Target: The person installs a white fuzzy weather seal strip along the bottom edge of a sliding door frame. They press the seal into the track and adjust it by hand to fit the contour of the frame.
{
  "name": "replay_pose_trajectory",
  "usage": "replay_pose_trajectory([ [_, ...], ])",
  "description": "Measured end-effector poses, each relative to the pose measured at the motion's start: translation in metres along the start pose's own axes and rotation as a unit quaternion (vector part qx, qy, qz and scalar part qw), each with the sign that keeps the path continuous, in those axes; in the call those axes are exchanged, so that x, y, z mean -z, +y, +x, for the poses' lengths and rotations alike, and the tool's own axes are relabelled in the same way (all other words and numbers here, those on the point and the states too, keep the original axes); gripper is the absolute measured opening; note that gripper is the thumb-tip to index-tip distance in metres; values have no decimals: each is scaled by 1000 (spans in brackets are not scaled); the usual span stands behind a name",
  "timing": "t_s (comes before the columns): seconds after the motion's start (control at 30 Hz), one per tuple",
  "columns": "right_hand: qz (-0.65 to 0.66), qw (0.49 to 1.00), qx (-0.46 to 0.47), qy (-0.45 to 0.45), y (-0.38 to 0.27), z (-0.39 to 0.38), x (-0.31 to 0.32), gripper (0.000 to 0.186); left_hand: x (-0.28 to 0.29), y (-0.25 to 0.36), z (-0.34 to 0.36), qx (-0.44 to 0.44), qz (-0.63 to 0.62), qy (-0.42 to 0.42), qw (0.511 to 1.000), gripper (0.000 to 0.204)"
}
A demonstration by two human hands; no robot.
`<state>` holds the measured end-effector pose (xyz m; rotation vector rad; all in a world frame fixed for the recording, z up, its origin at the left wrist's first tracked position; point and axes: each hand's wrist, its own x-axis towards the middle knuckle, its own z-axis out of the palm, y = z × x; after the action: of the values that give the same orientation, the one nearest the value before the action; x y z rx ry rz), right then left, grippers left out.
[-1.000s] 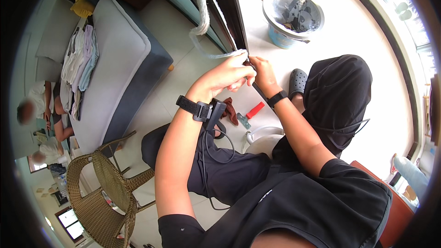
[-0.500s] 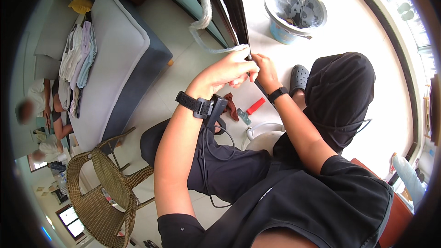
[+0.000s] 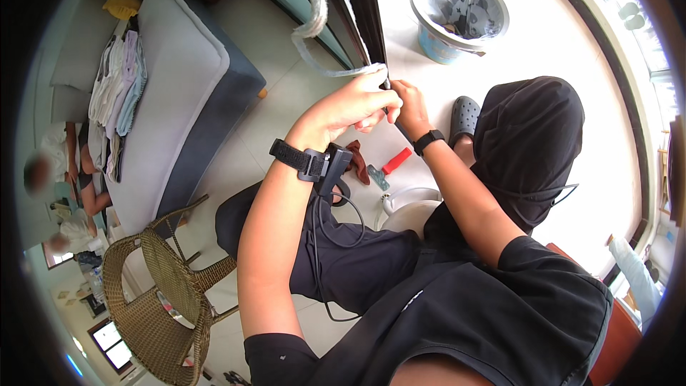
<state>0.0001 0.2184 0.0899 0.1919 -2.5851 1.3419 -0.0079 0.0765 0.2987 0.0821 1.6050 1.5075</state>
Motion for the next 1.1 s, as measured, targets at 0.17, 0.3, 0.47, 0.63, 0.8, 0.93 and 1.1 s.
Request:
replay_pose_trajectory([
  [0.17,25,999,-3,-33,8,1,-1,27,1,0,-1,7,2,-2,1000,29],
  [0.3,12,1000,19,-9,12,0,-3,27,3,3,-1,19,12,5,1000,59],
  [0.47,32,998,3,58,8,-4,-5,25,1,9,-1,33,7,11,999,74],
  [0.63,21,993,15,117,-12,-4,4,22,-3,9,-1,38,-5,23,999,72],
  [0.8,24,990,33,133,-25,1,14,21,-7,9,-2,23,-15,29,999,39],
  [0.93,20,992,37,123,-28,0,16,19,-7,6,0,13,-3,22,1000,67],
  [1.1,32,994,56,86,-19,3,20,21,-9,5,2,8,-13,25,1000,38],
])
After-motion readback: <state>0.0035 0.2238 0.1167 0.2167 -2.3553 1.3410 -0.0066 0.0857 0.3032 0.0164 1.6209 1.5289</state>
